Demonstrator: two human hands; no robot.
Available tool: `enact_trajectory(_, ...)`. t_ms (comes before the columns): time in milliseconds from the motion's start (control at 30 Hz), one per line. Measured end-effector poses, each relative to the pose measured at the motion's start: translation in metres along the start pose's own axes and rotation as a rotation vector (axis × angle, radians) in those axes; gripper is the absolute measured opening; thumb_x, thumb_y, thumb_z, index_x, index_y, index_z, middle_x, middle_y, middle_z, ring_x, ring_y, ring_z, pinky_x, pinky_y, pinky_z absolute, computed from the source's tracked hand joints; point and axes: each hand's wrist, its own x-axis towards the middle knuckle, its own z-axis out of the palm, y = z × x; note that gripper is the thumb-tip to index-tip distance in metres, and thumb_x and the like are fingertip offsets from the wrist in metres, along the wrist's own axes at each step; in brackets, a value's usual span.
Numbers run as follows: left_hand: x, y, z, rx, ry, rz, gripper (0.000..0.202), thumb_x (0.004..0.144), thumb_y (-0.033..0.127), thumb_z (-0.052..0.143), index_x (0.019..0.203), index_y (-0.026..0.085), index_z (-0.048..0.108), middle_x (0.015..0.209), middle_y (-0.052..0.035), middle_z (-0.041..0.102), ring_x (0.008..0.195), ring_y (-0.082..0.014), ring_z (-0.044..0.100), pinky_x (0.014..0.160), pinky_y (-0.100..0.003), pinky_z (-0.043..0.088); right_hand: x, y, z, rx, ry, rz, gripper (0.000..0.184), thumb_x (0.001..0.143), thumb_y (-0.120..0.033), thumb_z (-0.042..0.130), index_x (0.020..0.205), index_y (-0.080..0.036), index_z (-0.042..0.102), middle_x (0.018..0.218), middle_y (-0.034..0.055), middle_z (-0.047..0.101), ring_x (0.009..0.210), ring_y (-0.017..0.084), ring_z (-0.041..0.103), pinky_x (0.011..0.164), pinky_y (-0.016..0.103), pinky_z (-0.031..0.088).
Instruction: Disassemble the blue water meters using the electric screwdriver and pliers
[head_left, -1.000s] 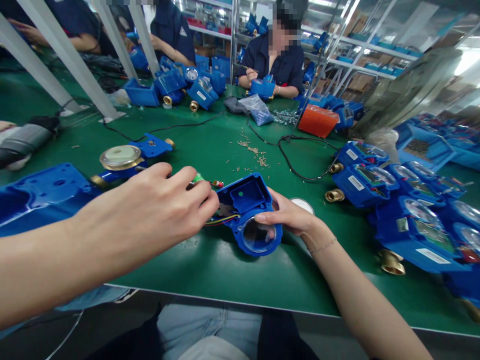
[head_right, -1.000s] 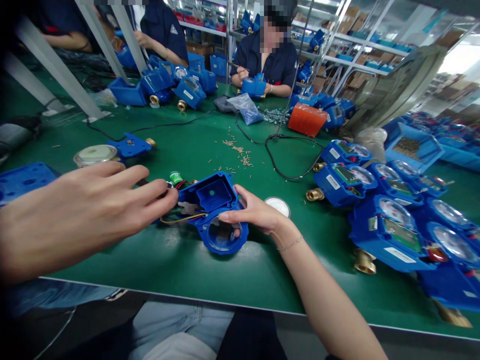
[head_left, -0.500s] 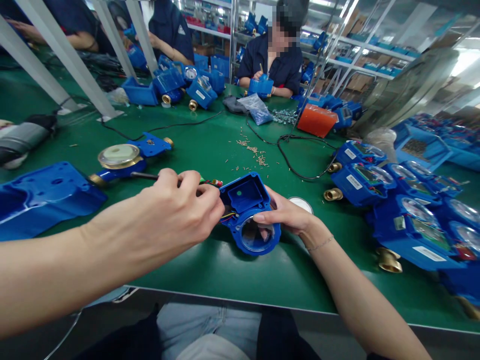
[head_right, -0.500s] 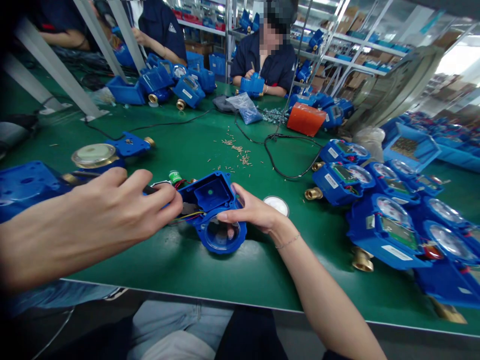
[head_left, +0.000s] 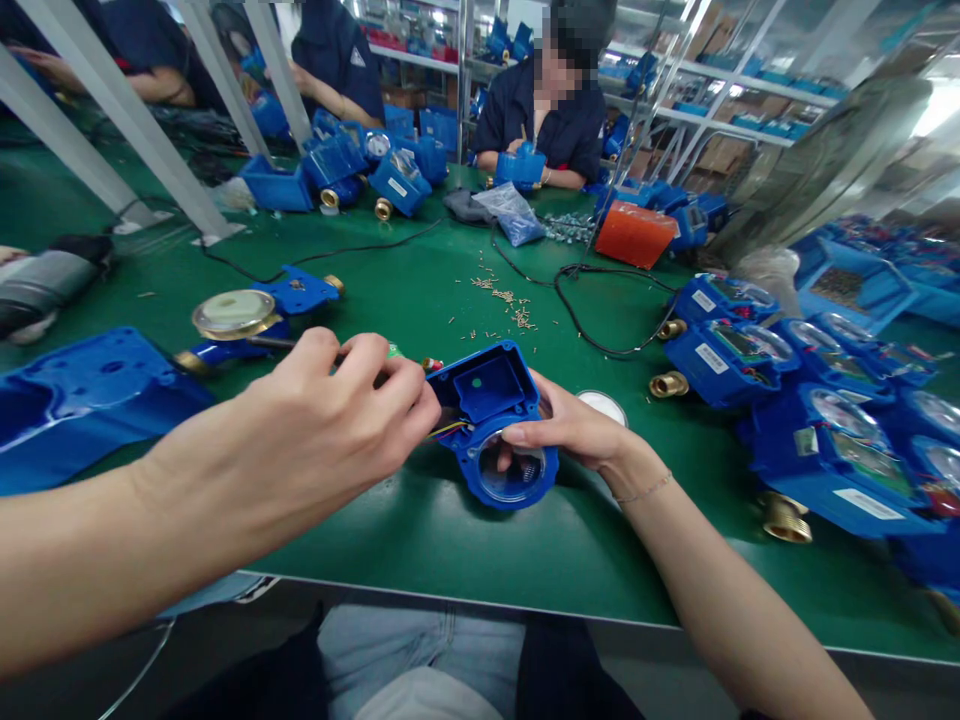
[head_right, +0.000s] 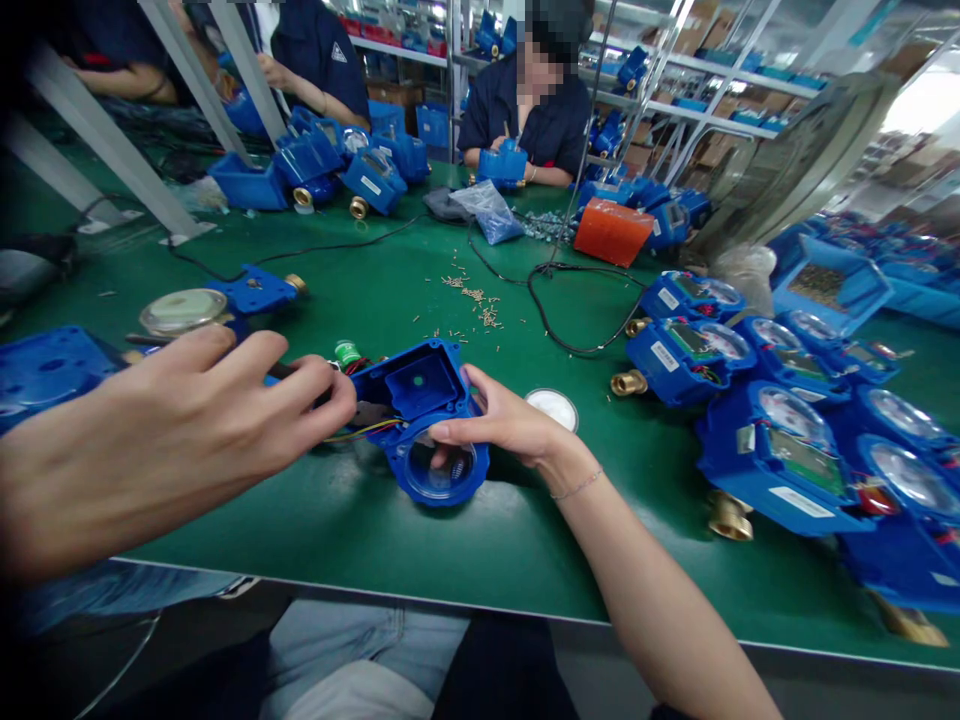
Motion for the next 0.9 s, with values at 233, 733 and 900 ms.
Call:
enact_trajectory(233, -0.003, 0.005, 0.003, -0.175, 0.019, -0.100, 0.031, 0.076, -0.001, 0.051, 0.093, 0.017, 0.070, 0.076, -0.0079, 0.064, 0.064, -0.0289, 0.060, 0.047, -0.037, 0.041, -0.002, -0.002, 0.002, -0.004, 0.028, 0.055, 0.064, 0.074, -0.033, 0.084, 0.122, -0.024, 0.043, 0.098, 0.0056, 0.075, 0.076, 0.023, 0.076, 0.059, 0.030, 0.062)
enact_trajectory(733, -0.013, 0.029, -0.005, -0.123, 0.041, -0.276, 0.033, 0.082, 0.006, 0.049, 0.106, 0.016, 0.070, 0.091, -0.0099, 0.067, 0.078, -0.0303, 0.063, 0.063, -0.042, 0.049, -0.006, -0.005, 0.007, -0.062, 0.055, 0.018, 0.071, 0.072, -0.034, 0.086, 0.128, -0.022, 0.044, 0.102, 0.0060, 0.075, 0.077, 0.019, 0.075, 0.074, 0.033, 0.060)
enact_trajectory(900, -0.017, 0.024, -0.007, -0.235, 0.025, -0.326, 0.033, 0.077, 0.006, 0.049, 0.099, 0.016, 0.071, 0.084, -0.0103, 0.066, 0.076, -0.0307, 0.062, 0.060, -0.043, 0.048, -0.007, -0.006, 0.008, -0.148, 0.107, -0.009, 0.074, 0.068, -0.034, 0.088, 0.128, -0.021, 0.047, 0.114, 0.0071, 0.071, 0.094, 0.019, 0.071, 0.084, 0.031, 0.056)
